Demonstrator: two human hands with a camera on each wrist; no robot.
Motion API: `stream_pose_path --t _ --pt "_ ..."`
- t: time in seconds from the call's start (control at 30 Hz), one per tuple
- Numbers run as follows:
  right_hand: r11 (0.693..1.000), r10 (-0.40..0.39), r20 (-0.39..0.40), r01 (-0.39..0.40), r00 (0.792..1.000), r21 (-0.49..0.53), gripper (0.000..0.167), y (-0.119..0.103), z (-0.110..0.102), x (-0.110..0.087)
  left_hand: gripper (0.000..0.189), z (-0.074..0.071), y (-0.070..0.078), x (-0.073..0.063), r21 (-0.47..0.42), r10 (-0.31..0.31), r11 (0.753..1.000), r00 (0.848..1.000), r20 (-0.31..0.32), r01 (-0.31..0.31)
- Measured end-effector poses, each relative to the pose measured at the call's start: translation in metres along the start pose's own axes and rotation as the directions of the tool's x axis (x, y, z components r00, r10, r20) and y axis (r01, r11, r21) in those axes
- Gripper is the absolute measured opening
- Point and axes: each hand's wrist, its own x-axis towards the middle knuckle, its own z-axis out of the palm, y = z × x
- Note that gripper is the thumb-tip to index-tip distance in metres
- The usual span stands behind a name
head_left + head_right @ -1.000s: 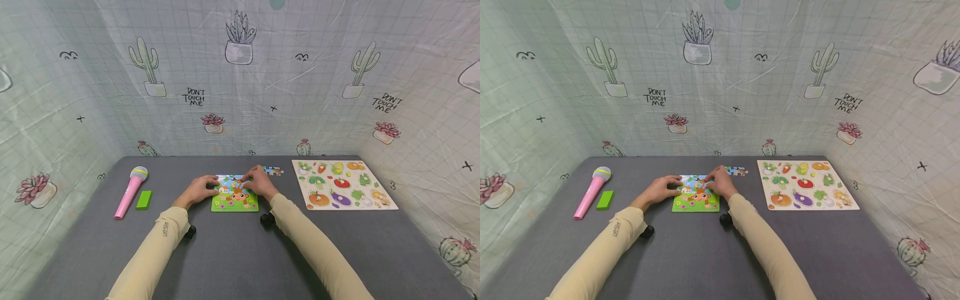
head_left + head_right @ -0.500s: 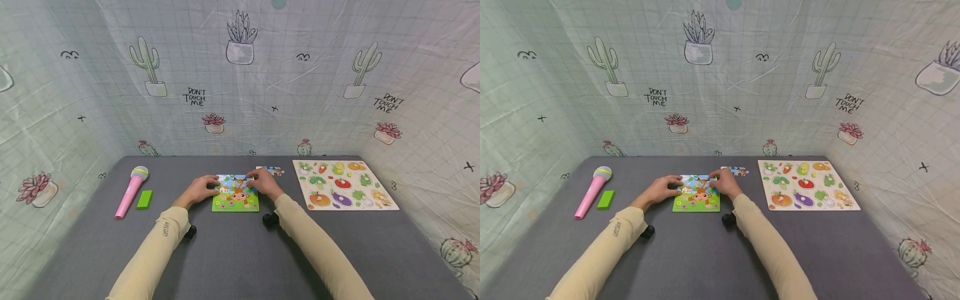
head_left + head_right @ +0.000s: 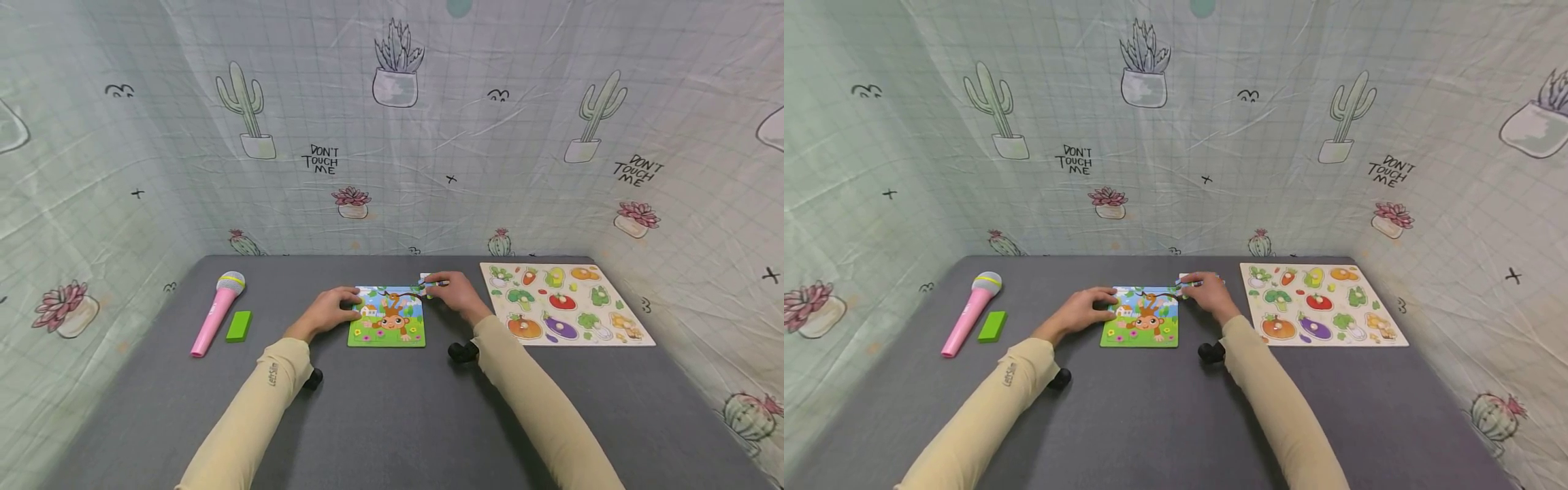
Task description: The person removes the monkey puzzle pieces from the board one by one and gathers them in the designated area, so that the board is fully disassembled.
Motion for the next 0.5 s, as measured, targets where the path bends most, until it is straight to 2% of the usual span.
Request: stream_pose_path --t 0.23,0.5 --pt "0.996 0.065 -0.068 -0.06 0.996 0.07 0.034 0.015 -0.034 0.002 0.037 0.0 0.0 0.0 0.002 0.005 1.0 1.0 -0.012 -0.005" --pt "0.981 0.132 -0.159 -0.106 0.978 0.162 0.04 0.037 -0.067 0.003 0.038 0.001 -0.003 0.0 0.006 0.001 1.0 1.0 -0.02 -0.001"
